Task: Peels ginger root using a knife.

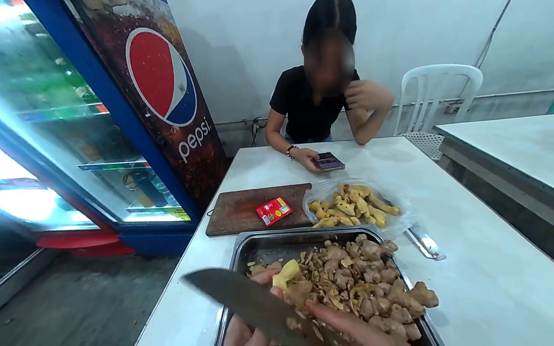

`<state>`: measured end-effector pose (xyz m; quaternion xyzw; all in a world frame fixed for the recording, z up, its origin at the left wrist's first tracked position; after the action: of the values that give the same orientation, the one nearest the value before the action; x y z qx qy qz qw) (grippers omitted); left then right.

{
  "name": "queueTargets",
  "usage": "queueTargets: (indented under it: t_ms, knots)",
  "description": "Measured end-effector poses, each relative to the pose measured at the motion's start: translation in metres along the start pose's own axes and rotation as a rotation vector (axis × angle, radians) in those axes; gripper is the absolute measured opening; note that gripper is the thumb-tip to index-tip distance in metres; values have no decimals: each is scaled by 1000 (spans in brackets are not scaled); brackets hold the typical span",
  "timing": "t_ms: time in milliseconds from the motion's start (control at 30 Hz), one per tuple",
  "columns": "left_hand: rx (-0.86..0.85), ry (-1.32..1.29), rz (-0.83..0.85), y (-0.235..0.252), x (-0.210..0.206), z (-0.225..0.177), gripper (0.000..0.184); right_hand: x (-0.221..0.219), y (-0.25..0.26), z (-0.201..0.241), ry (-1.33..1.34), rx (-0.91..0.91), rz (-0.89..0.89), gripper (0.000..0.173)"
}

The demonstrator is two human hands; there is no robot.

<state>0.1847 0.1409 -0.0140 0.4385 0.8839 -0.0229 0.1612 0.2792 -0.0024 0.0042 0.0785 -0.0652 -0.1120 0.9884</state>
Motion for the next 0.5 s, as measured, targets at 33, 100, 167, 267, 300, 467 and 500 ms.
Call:
queueTargets:
  t_ms: [33, 100, 167, 267, 300, 467, 500]
  knots:
    - [-5, -9, -14, 2, 1, 4, 27, -1, 1, 1, -45, 22, 2, 65]
    - [-25, -10, -18, 6, 1, 8, 27, 1, -3, 4, -186, 36, -117, 68]
    - [-44, -33, 26, 7, -1, 11, 31, 4, -6, 8, -321, 46, -202, 70]
    - [-25, -84, 85, 7, -6, 12, 36, 5, -7, 9, -448, 35, -155, 71]
    - [-9, -89, 81, 7, -8, 10, 35, 5, -7, 7, -480, 52, -148, 70]
    - [75, -94, 70, 5, -8, 16, 34, 1, -5, 11, -420, 122, -110, 62]
    - [93, -97, 76, 4, -8, 18, 34, 0, -4, 12, -415, 132, -110, 60]
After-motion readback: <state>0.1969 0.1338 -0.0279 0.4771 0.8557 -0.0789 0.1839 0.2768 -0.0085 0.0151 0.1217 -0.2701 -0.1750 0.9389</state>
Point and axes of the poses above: each hand's wrist, its own y-axis towards the middle knuckle, its own x-axis out of the back of the hand, z = x × y, the point moved 7 cm from there along y, towards the middle knuckle, and after that the axes turned 3 degrees about y, right-handed, at the moved point
